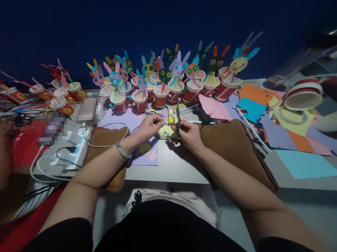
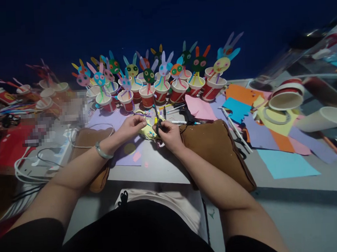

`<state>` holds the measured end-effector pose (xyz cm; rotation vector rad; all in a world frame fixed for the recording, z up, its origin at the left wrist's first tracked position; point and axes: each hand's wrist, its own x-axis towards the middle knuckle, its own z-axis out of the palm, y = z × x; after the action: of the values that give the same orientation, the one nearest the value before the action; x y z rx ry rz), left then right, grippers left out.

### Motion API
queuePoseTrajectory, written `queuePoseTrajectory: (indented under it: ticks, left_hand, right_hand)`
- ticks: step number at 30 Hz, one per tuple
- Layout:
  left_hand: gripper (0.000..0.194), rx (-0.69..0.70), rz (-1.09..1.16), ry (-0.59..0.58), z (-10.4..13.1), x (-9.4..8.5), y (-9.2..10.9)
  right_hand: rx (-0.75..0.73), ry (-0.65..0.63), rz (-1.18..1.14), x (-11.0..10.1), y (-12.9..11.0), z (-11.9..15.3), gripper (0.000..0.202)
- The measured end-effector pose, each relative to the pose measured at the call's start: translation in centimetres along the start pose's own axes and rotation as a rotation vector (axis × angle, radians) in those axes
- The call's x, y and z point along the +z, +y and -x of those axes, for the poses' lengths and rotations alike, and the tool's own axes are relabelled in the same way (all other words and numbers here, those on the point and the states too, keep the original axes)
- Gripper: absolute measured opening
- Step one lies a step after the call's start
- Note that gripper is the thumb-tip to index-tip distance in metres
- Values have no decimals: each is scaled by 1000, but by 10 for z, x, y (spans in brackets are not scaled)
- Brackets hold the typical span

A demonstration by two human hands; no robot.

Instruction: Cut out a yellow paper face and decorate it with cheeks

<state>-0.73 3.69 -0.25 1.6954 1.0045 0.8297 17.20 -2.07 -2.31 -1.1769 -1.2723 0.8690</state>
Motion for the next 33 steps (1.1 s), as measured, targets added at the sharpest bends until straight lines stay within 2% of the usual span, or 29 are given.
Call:
queuePoseTrajectory:
  ticks: [6,18,22,26,33]
  left_hand:
    - [6,45,59,3,8,11,-2]
    - [4,67,83,-40,8,11,-13]
    - [21,27,137,3,10,13,-13]
    - [37,55,191,44,14,16,-13]
    - [31,48,263,-7,16,19,-18]
  right_hand:
    - [32,-36,5,2,-6,4,26]
    - [-15,-68,68,2,3,6,16]
    - [-8,-25,52,3,1,5,18]
    - [-1,-1,33,2,3,3,20]
    - [-27,-51,54,0,8,3,17]
